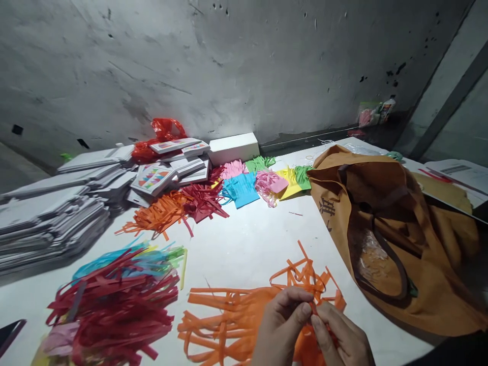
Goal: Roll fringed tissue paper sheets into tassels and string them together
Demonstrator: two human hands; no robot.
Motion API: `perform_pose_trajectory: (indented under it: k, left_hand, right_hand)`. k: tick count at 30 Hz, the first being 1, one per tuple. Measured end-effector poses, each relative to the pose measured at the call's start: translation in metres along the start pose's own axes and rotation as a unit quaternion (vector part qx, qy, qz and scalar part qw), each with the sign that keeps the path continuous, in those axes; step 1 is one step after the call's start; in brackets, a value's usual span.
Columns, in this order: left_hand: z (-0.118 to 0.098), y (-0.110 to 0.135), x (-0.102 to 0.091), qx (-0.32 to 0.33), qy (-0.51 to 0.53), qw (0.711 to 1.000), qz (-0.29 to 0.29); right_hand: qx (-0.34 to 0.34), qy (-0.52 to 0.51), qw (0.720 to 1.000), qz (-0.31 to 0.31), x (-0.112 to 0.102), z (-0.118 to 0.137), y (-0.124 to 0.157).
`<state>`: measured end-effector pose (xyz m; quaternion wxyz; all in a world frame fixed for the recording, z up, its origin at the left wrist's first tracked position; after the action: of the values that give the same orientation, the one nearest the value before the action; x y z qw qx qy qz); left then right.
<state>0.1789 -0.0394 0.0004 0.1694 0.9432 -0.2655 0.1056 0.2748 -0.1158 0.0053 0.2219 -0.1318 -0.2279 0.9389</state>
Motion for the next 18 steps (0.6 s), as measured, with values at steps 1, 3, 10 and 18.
perform_pose_trajectory:
  k: [1,3,10,18]
  left_hand:
    - [-0.004,-0.002,-0.001,0.003,-0.029,0.999,0.024]
    - [-0.013,-0.004,-0.006,0.015,-0.107,0.992,0.061]
    - [-0.038,0.003,-0.019,0.043,-0.294,0.951,0.091]
    - [-0.049,0.020,-0.042,0.094,-0.356,0.929,0.032]
  right_hand:
    - [-0.005,0.008,1.000,0.006,-0.001,0.000,0.000]
    - [-0.008,0.023,0.999,0.023,-0.001,-0.001,0.000]
    - [-0.164,0.147,0.975,0.036,0.002,0.020,-0.007]
    - [-0.222,0.204,0.947,0.110,0.028,0.038,-0.007]
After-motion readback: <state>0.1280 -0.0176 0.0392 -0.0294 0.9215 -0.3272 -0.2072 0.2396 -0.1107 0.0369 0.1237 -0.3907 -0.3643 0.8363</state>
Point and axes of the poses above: each hand's wrist, its own y-axis away from the middle knuckle, its own x-axis out of the palm, z = x × y, the point moved 6 cm from there along -y, towards the middle knuckle, and after that the axes turned 15 degrees about -y, right-handed, at the moved point
